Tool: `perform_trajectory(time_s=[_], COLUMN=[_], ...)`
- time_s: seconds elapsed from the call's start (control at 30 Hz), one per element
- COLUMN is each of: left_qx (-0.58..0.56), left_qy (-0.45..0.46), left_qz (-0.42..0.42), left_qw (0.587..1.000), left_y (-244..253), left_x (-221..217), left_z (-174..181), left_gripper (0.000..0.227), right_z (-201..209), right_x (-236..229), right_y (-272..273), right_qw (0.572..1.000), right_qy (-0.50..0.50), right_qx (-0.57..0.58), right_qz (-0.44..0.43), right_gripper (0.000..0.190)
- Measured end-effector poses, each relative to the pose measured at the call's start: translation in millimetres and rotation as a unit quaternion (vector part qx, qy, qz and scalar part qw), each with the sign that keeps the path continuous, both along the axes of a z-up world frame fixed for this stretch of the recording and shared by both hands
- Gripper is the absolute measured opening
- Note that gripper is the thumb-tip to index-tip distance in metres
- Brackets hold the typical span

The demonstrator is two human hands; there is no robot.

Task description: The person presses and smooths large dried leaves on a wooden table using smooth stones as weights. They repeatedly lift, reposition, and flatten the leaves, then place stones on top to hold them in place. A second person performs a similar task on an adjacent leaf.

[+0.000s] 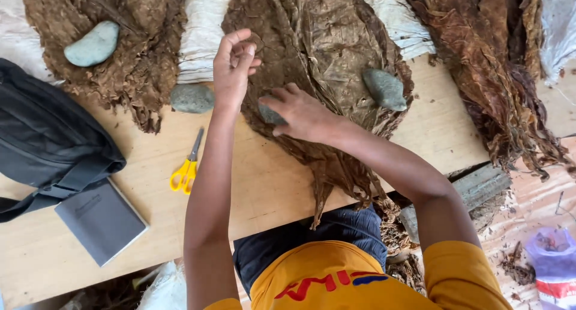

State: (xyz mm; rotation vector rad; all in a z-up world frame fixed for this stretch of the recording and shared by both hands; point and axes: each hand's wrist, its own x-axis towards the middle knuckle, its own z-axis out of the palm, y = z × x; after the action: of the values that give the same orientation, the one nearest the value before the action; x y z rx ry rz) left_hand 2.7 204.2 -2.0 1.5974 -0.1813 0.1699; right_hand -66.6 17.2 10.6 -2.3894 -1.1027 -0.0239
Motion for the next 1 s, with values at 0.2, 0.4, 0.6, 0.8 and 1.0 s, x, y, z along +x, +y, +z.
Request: perform_trajectory(time_s=[0.2, 0.4, 0.6, 0.8, 1.0], left_qx=[0.046, 0.081, 0.416, 0.477, 0.130], left_qy=[0.086, 0.180, 0.194, 0.022, 0.077], left_qz=[-0.004, 0.025, -0.021, 0.053, 0.031], left_qw=[0.995, 0.980, 0.888, 0.877, 0.988], left_y=[11, -19, -64, -77, -67], left_x=[-6, -7, -6, -9, -40], left_z=[-8, 2, -7, -40, -11], left_gripper=[0.028, 0.021, 0.047, 0.035, 0.010], right_z=[-13, 31, 8, -44, -50], right_x=[1, -10, 27, 45, 45], right_y=[11, -28, -104, -122, -117], right_qw=[0.995, 0.980, 0.863, 0.752, 0.843], right_qy=[-0.051, 0.015, 0.200, 0.291, 0.193], right_qx=[-0.087, 0.192, 0.454, 0.560, 0.468], right_qz=[-0.026, 0.042, -0.092, -0.191, -0.179], right_gripper=[0.068, 0.070, 0.057, 0.051, 0.045])
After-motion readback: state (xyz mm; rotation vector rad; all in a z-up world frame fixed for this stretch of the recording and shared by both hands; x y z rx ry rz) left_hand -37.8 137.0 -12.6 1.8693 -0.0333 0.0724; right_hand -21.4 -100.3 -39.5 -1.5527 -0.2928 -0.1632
